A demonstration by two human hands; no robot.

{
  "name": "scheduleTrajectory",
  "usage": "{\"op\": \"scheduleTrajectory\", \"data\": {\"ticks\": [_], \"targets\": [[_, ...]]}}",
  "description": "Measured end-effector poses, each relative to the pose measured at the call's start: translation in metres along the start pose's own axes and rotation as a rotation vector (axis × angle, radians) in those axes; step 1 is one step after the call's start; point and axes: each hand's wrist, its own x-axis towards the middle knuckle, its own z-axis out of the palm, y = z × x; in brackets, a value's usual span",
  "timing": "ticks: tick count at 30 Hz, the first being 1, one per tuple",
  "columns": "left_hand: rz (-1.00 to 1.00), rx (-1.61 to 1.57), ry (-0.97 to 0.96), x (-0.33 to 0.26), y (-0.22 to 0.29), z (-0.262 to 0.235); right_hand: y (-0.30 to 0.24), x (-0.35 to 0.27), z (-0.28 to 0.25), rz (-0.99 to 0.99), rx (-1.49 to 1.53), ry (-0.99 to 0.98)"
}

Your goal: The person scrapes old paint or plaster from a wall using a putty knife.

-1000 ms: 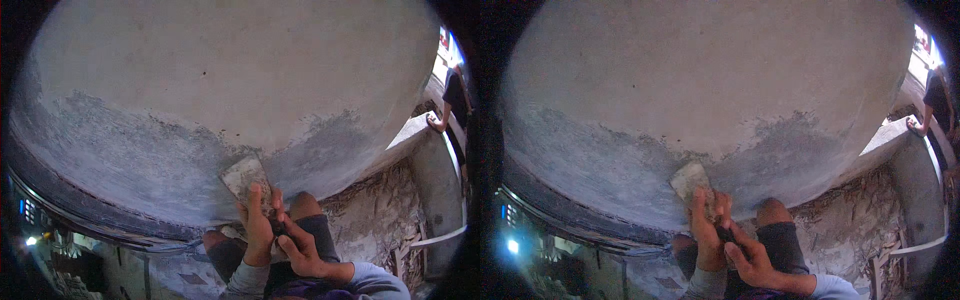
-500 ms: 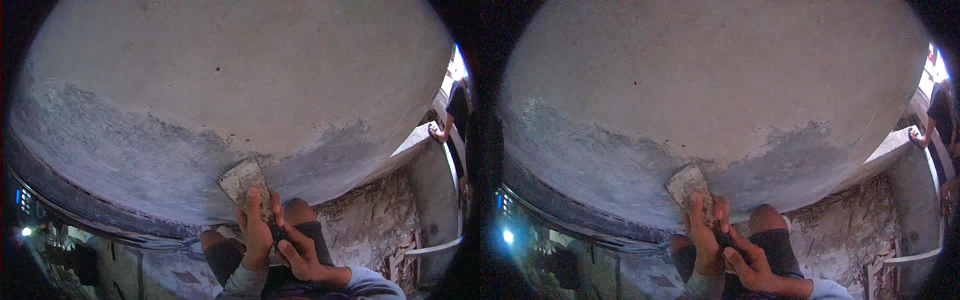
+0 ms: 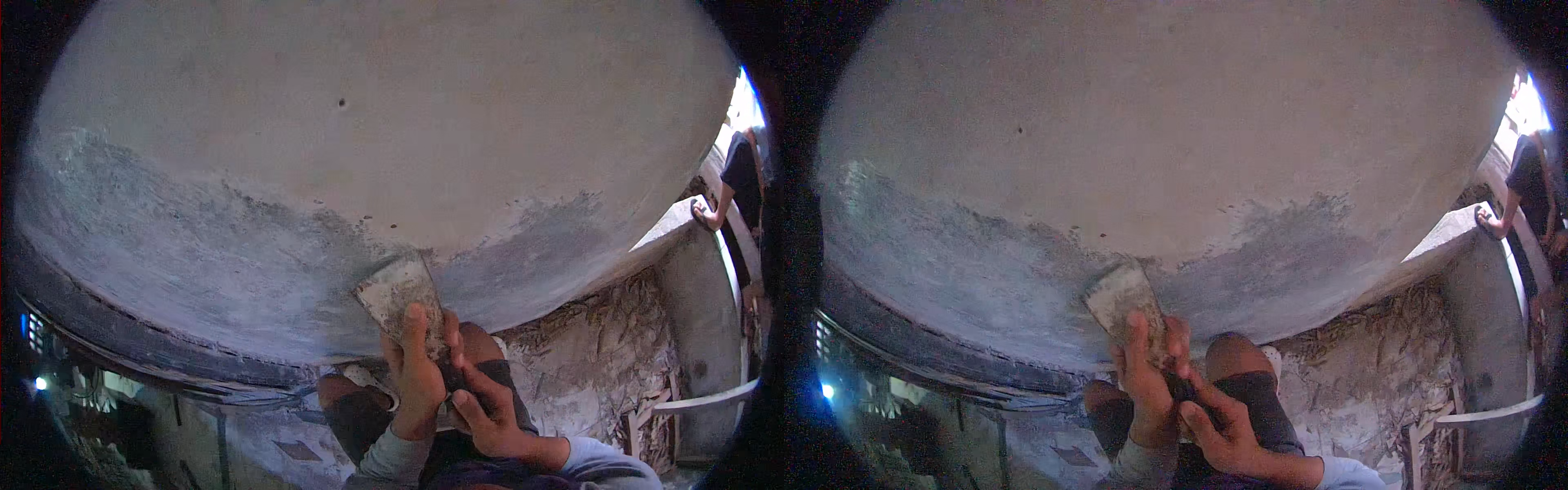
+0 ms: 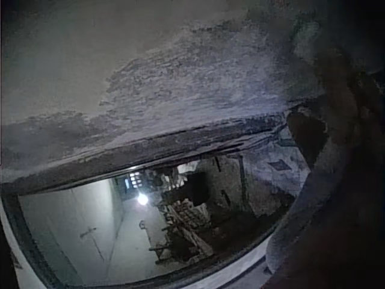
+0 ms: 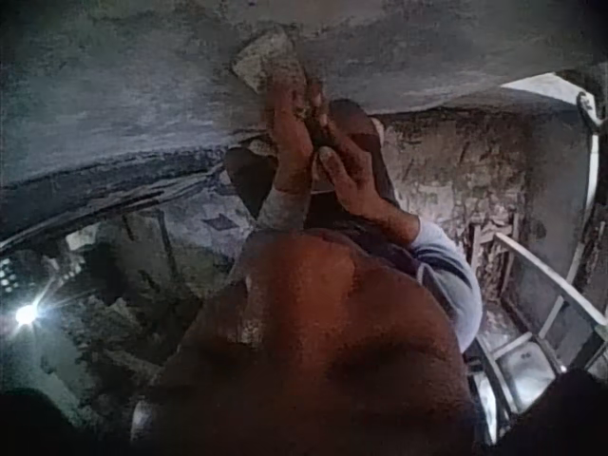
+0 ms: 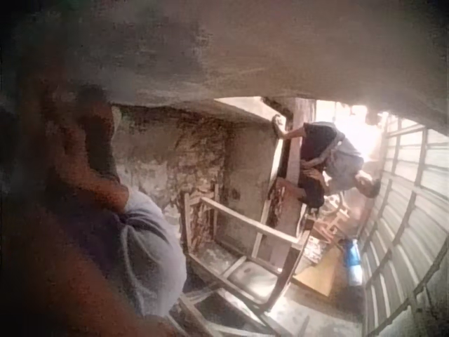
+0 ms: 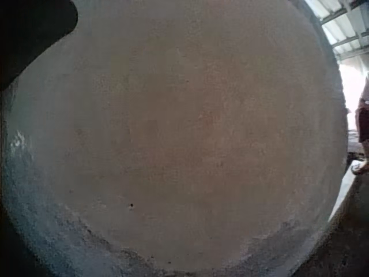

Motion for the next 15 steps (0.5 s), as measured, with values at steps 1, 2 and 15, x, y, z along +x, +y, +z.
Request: {"op": "scheduleTrajectory", "data": {"ticks": [1,2,15], "targets": [[0.006,0.007,-0.016,0.000,-0.002,-0.001,-0.001,-0.001,0.000,0.033,0.091,-0.004],[0.004,0.007,-0.027,0.002,0.000,0.002,-0.002,0.002,0.000,0.024,0.091,0.003],[0.054,-0.013,0.010,0.009,0.004,0.012,-0.006,0.011,0.002,0.008,0.168,-0.019]]}}
